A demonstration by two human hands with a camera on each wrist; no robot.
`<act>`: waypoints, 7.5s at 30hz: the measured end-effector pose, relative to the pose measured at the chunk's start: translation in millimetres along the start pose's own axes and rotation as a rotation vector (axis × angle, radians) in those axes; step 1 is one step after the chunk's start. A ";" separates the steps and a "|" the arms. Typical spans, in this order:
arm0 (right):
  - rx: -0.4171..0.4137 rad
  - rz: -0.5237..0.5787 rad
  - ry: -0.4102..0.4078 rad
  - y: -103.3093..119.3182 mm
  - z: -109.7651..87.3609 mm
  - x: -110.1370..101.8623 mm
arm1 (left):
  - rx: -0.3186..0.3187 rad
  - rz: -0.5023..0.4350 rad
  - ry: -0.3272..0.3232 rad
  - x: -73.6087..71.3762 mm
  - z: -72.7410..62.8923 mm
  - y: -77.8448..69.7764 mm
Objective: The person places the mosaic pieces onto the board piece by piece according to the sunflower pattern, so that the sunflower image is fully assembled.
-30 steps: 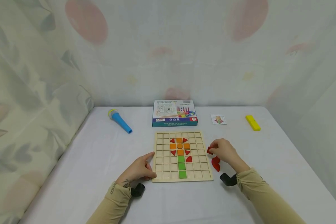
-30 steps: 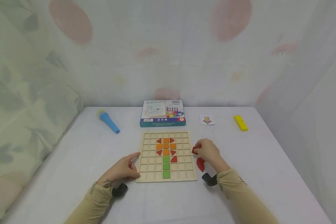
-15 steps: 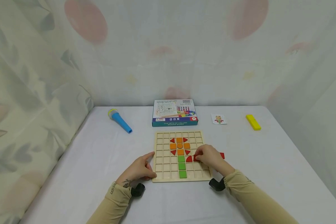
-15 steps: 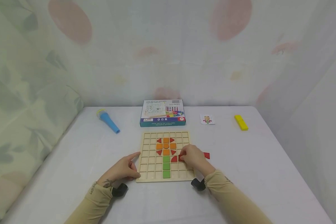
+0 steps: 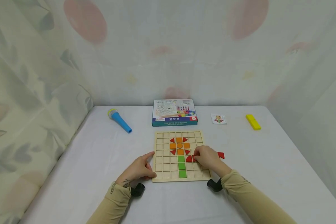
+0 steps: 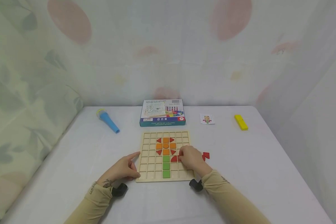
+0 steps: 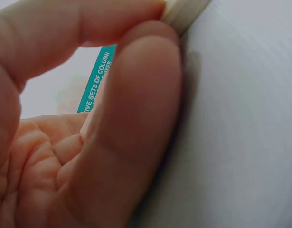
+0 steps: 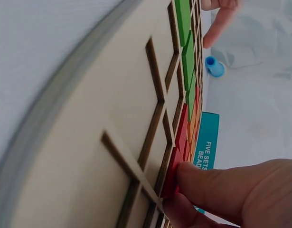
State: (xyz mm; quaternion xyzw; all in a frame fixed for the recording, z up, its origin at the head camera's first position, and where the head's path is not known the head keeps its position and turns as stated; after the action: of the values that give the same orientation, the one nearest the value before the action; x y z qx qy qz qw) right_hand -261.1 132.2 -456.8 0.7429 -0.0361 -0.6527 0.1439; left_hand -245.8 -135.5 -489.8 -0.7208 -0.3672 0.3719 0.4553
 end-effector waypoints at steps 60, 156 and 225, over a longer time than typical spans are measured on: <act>-0.051 0.169 -0.081 -21.0 -12.4 -37.1 | 0.013 0.022 0.013 1.1 -0.4 -0.6; -0.315 -0.390 -0.090 -77.4 -33.1 -12.2 | 0.007 0.014 0.007 0.1 -0.3 0.2; -0.500 -0.144 -0.075 85.3 21.3 11.5 | -0.005 0.004 -0.002 1.3 -1.5 -2.9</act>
State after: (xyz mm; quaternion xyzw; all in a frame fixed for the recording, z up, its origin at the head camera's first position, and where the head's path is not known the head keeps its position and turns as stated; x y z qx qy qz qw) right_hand -268.9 44.3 -447.8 0.6604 0.1737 -0.6769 0.2748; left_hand -244.5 -133.9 -486.9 -0.7224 -0.3670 0.3726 0.4524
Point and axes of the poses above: each hand's wrist, its own z-axis towards the middle knuckle, its own x-axis out of the palm, y = z × x, the point moved 5 cm from there along z, towards the middle knuckle, and after that the axes turned 11 degrees about -z, right-handed, at the moved point
